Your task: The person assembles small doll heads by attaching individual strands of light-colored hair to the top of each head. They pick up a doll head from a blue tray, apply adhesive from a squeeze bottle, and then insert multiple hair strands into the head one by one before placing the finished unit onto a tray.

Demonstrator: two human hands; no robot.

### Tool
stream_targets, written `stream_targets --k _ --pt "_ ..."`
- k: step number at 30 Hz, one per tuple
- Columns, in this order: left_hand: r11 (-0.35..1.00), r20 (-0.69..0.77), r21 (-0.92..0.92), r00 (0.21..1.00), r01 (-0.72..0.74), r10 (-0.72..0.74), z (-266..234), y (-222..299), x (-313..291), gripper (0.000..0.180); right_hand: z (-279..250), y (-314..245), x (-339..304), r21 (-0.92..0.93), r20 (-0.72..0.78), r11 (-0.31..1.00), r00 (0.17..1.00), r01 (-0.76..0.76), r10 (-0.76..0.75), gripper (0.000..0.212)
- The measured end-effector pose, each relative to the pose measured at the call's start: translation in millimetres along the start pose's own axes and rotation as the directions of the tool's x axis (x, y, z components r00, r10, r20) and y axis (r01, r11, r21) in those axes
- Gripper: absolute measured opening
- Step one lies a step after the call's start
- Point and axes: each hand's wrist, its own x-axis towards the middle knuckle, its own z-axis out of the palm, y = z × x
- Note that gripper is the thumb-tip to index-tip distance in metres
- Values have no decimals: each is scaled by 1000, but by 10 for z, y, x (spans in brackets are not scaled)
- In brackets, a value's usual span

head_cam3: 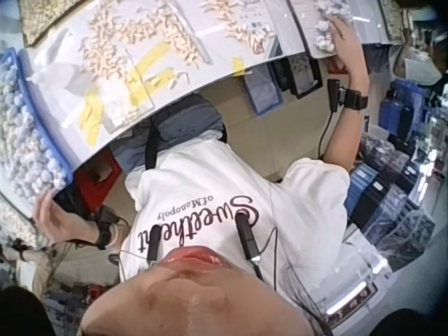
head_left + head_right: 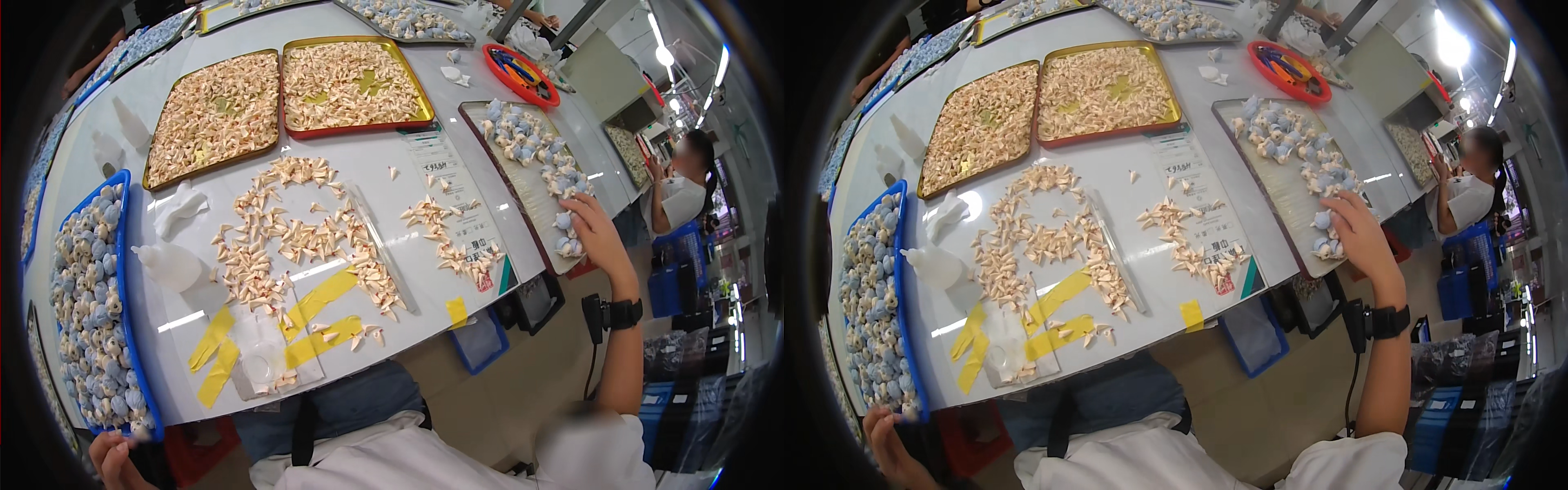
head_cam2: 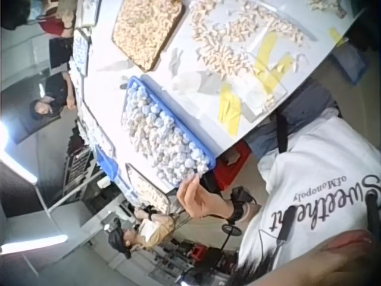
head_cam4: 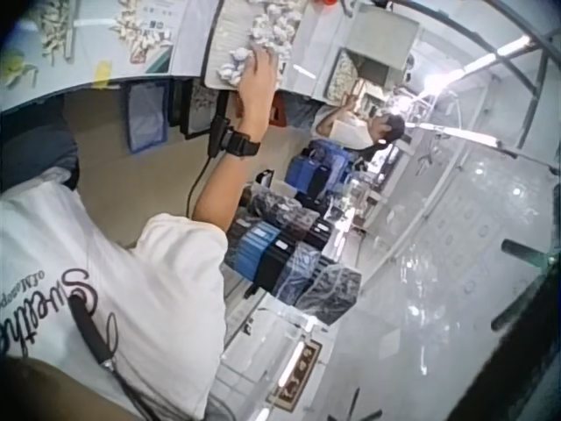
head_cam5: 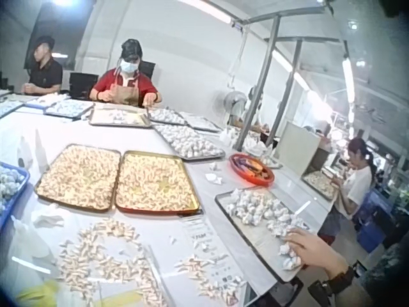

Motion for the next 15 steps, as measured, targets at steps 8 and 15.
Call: stream_targets --k 8,15 --pt "998 30 41 998 -50 49 -158 -52 -75 13 119 114 576 1 134 999 990 39 -38 32" --pt "1000 20 21 1000 -18 17 -100 14 -23 12 113 209 1002 20 142 1000 990 -21 18 29"
